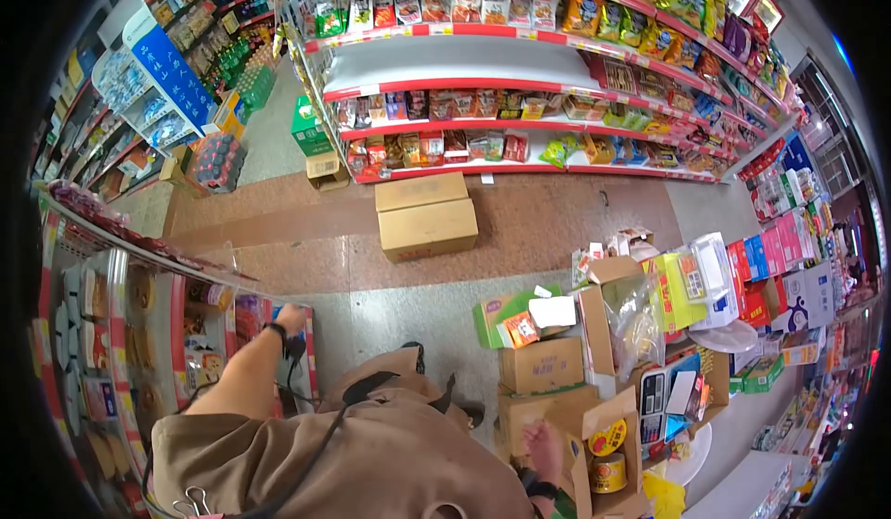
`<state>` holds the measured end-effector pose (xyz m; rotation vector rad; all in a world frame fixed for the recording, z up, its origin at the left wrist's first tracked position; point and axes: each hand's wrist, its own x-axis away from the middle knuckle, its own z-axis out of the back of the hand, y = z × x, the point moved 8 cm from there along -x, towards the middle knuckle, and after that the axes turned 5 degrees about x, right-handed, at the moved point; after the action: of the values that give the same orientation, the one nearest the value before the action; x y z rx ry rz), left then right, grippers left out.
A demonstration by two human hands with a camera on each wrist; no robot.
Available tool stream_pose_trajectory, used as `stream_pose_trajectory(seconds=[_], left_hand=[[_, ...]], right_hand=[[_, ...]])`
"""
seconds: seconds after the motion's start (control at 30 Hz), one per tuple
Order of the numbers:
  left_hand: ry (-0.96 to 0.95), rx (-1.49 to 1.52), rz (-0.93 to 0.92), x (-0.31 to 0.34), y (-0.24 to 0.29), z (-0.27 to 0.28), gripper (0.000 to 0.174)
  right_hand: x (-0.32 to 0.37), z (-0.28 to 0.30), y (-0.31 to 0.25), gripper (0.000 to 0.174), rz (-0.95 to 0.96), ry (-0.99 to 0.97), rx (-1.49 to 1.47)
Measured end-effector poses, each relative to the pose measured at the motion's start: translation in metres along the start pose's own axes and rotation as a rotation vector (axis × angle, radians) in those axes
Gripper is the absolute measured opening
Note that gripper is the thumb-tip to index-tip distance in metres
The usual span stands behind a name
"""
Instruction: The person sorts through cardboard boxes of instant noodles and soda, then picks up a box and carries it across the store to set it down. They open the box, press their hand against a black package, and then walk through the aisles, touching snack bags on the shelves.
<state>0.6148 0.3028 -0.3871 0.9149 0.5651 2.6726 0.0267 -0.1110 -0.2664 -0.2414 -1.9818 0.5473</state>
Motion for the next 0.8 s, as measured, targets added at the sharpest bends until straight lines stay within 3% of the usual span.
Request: stream_pose_trajectory(seconds=[0.03, 0.07, 0.1, 0.13, 0.17, 0.23, 0.27, 0.37, 0.43, 0.67, 0.8], left_hand=[[0.004, 0.359, 0.310, 0.017, -0.031, -0.003, 0.024], [0.099, 0.416, 0.399, 0.040, -0.033, 0.006, 0.026], [0.009, 0.528, 0.439, 0.045, -0.048, -0.006, 0.027], [-0.028, 0.472, 0.471, 0.064, -0.031, 0.001, 0.026], [-0.039, 0.628, 0.586, 0.068, -0.051, -0.015, 0.025], [-0.076, 0.523, 0.423, 0.051, -0.071, -0.039, 0.020], [-0.110, 0.507, 0.446, 0.060, -0.073, -0.044, 0.020], [-0.213, 0.668, 0.484, 0.070, 0.005, -0.028, 0.014], [-0.259, 0.808, 0.421, 0.059, 0.028, -0.031, 0.022], [-0.115, 0.895, 0.404, 0.048, 0.097, -0.004, 0.025], [-0.133, 0.945, 0.411, 0.047, 0.092, -0.009, 0.023]], right_hand=[[-0.011, -0.019, -0.018, 0.019, 0.058, 0.005, 0.048], [-0.019, -0.039, -0.032, 0.019, 0.114, 0.015, 0.096], [-0.022, -0.061, -0.040, 0.019, 0.113, 0.020, 0.094], [-0.020, -0.081, -0.058, 0.019, 0.200, 0.056, 0.228], [-0.019, -0.099, -0.073, 0.018, 0.282, 0.096, 0.364], [-0.031, -0.114, -0.079, 0.018, 0.225, 0.029, 0.342], [-0.031, -0.121, -0.081, 0.018, 0.207, 0.038, 0.375], [-0.036, -0.126, -0.088, 0.015, 0.115, 0.067, 0.421], [-0.040, -0.126, -0.098, 0.015, 0.057, 0.102, 0.435], [-0.099, -0.163, -0.160, 0.012, 0.019, 0.064, 0.460], [-0.130, -0.202, -0.188, 0.012, 0.005, -0.009, 0.516]])
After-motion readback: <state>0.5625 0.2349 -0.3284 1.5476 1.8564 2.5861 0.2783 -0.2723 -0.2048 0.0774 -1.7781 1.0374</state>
